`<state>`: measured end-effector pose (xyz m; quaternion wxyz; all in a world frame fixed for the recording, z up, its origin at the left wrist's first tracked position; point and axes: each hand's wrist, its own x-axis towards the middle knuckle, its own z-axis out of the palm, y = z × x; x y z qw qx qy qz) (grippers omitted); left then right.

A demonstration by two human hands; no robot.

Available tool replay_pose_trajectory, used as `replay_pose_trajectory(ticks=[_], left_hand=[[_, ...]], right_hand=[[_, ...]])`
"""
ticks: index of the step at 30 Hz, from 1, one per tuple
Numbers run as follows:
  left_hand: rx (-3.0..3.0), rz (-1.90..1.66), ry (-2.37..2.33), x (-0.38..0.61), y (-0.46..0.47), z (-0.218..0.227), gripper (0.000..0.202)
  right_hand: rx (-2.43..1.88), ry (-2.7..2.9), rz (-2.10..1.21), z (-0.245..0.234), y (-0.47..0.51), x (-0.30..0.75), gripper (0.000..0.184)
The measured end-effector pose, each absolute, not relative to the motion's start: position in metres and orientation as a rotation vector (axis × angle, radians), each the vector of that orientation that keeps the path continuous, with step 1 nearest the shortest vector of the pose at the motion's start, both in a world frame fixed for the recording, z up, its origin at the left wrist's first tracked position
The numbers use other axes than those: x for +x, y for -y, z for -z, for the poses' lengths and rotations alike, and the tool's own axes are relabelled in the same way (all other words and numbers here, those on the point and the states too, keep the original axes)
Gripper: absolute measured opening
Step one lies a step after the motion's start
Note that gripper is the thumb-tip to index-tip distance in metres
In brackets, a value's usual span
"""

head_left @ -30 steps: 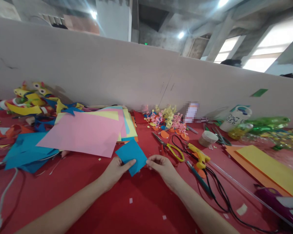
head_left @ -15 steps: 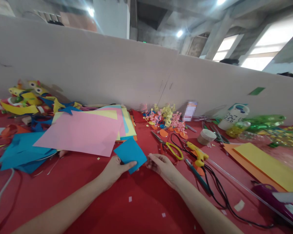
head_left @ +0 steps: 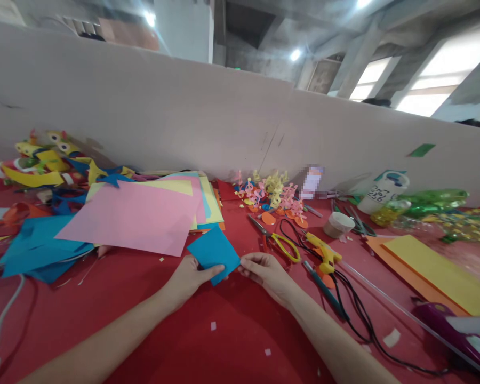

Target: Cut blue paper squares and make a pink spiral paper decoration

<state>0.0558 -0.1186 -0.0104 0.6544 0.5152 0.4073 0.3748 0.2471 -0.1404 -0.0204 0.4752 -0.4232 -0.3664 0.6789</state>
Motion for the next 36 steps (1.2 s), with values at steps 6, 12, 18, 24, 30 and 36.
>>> replay_pose_trajectory(ticks=[6,12,18,24,30,36], left_hand=[[1.184,-0.846,-0.939,0.0570,0.1185,0.0081,0.026],[1.213,-0.855,-0.960,0.0575,0.1181,0.0064,0.028],[1.208,-0.861,-0.952,0.0574,0.1179,0.0071,0.027],[1.211,-0.833,-0.947,0.0559,0.1172,0.0073,0.026],[1.224,-0.839,-0.945,0.0545,0.1175,0.0067,0.027],[1.208,-0.800,-0.941,0.0544,0.1198,0.0054,0.029]], right_hand=[[-1.127,1.057,-1.521,0.0197,0.1390,0.2442,0.030],[-1.209,1.311,-1.206,0.0271,0.1391,0.2427,0.030],[-1.185,1.315,-1.214,0.0271,0.1406,0.2428,0.025],[-1.174,1.315,-1.237,0.0231,0.1398,0.2430,0.026],[-1.172,1.248,-1.320,0.0217,0.1384,0.2459,0.027],[-1.192,1.207,-1.322,0.0215,0.1387,0.2446,0.026]])
